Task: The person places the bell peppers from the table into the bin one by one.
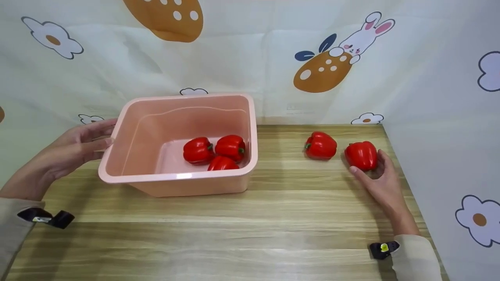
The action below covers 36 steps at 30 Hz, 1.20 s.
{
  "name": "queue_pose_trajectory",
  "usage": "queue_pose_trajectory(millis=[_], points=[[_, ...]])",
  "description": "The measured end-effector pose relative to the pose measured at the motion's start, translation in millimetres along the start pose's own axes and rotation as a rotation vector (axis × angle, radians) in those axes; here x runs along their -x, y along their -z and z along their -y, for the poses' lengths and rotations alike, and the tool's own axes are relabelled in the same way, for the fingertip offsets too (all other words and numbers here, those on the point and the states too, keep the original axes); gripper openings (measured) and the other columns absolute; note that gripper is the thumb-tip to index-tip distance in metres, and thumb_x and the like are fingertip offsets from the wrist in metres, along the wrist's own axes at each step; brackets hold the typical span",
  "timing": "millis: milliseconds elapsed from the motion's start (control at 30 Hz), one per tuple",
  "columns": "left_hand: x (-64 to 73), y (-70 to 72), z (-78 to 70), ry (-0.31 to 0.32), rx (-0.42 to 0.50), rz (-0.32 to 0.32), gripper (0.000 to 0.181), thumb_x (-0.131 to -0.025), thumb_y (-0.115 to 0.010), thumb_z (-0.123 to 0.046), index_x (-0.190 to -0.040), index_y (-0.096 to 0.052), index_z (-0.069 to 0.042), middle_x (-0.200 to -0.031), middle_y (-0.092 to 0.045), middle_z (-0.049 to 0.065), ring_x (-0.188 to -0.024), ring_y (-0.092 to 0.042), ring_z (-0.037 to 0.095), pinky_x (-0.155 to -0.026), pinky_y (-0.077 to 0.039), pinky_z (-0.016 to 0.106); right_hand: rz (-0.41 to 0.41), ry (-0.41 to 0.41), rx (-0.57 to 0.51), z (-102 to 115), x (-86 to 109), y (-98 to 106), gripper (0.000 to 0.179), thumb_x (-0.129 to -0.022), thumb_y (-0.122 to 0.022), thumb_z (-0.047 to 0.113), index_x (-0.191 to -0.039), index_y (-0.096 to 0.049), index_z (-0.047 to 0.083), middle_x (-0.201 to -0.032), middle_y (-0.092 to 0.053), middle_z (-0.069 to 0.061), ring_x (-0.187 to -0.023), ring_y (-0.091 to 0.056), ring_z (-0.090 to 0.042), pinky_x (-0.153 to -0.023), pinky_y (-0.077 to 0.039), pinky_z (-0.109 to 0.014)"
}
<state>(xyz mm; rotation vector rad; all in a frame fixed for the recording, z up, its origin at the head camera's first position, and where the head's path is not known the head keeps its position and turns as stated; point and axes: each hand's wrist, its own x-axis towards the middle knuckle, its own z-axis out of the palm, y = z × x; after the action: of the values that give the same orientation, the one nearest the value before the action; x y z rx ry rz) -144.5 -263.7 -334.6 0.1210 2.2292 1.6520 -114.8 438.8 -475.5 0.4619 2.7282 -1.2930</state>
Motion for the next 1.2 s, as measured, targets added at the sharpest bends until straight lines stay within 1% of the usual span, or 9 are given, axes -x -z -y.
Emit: queue_pose_trajectory(millis=[167, 267, 400, 533, 700, 833, 933, 1067, 1200], points=[[-3.3, -2.0, -1.3, -0.001, 0.001, 0.009, 0.066, -0.103, -0.054, -0.011, -0.16, -0.022, -0.006, -0.157, -0.039, 0.019, -0.116, -0.065, 0.012, -0.092, -0.06, 0.026, -0.016, 0.012, -0.009, -2, -5.3, -1, 0.104, -0.09, -0.067, 0.058, -0.163, 0.001, 0.029, -0.17, -0.008, -0.02, -0.154, -0.013, -0.047, -0.118, -0.033, -0.068], [-6.3, -4.1, -1.6, 0.004, -0.001, 0.013, 0.066, -0.102, -0.054, -0.011, -0.16, -0.022, -0.006, -0.157, -0.04, 0.018, -0.117, -0.064, 0.014, -0.093, -0.06, 0.027, -0.016, -0.004, -0.029, -2, -7.4, 2, 0.103, -0.09, -0.067, 0.058, -0.163, 0.002, 0.032, -0.17, -0.007, -0.019, -0.153, -0.012, -0.048, -0.117, -0.031, -0.071], [-7.0, -4.6, -2.6, 0.016, -0.001, 0.006, 0.066, -0.102, -0.054, -0.01, -0.16, -0.022, -0.007, -0.155, -0.041, 0.017, -0.117, -0.064, 0.016, -0.093, -0.06, 0.028, -0.018, -0.017, -0.031, 1, -11.7, 4, 0.103, -0.089, -0.068, 0.058, -0.162, 0.001, 0.035, -0.17, -0.007, -0.019, -0.152, -0.013, -0.048, -0.116, -0.032, -0.073], [-5.4, -3.5, -3.5, 0.025, 0.001, -0.003, 0.066, -0.102, -0.054, -0.01, -0.16, -0.022, -0.008, -0.155, -0.041, 0.018, -0.115, -0.064, 0.015, -0.093, -0.06, 0.027, -0.026, -0.039, -0.036, 5, -17.4, 3, 0.108, -0.087, -0.069, 0.061, -0.162, 0.003, 0.035, -0.17, -0.006, -0.018, -0.152, -0.012, -0.049, -0.115, -0.034, -0.072], [-5.4, -2.9, -2.6, 0.02, 0.001, -0.003, 0.066, -0.102, -0.055, -0.011, -0.16, -0.023, -0.009, -0.155, -0.042, 0.017, -0.116, -0.064, 0.015, -0.093, -0.06, 0.028, -0.041, -0.067, -0.034, 8, -23.0, 1, 0.114, -0.082, -0.071, 0.064, -0.162, 0.006, 0.036, -0.17, -0.003, -0.018, -0.152, -0.01, -0.05, -0.114, -0.037, -0.071], [-5.6, -3.1, -2.1, 0.011, -0.001, -0.007, 0.065, -0.102, -0.055, -0.011, -0.16, -0.024, -0.008, -0.154, -0.042, 0.018, -0.115, -0.065, 0.015, -0.093, -0.061, 0.028, -0.057, -0.058, -0.025, 10, -27.1, -1, 0.113, -0.083, -0.073, 0.062, -0.162, 0.003, 0.037, -0.17, -0.005, -0.019, -0.152, -0.012, -0.05, -0.113, -0.039, -0.071], [-4.1, -2.7, -2.0, 0.006, -0.005, -0.016, 0.065, -0.103, -0.054, -0.011, -0.16, -0.024, -0.006, -0.153, -0.042, 0.019, -0.114, -0.065, 0.015, -0.092, -0.061, 0.028, -0.065, -0.038, -0.027, 12, -31.6, -3, 0.11, -0.084, -0.073, 0.06, -0.162, 0.001, 0.037, -0.169, -0.007, -0.019, -0.152, -0.012, -0.05, -0.112, -0.039, -0.071], [-1.8, -1.8, -0.3, 0.002, -0.01, -0.008, 0.065, -0.103, -0.055, -0.012, -0.16, -0.024, -0.006, -0.153, -0.043, 0.019, -0.114, -0.066, 0.015, -0.092, -0.061, 0.028, -0.072, 0.002, -0.017, 14, -36.1, -8, 0.109, -0.084, -0.074, 0.057, -0.162, -0.001, 0.036, -0.168, -0.011, -0.02, -0.15, -0.016, -0.048, -0.112, -0.041, -0.069], [-1.3, -1.1, -0.6, -0.001, -0.013, -0.004, 0.066, -0.102, -0.056, -0.013, -0.16, -0.024, -0.007, -0.152, -0.044, 0.018, -0.115, -0.066, 0.014, -0.092, -0.061, 0.029, -0.07, 0.016, -0.014, 13, -38.6, -9, 0.106, -0.085, -0.074, 0.056, -0.162, -0.002, 0.038, -0.168, -0.011, -0.019, -0.15, -0.016, -0.048, -0.111, -0.042, -0.068]])
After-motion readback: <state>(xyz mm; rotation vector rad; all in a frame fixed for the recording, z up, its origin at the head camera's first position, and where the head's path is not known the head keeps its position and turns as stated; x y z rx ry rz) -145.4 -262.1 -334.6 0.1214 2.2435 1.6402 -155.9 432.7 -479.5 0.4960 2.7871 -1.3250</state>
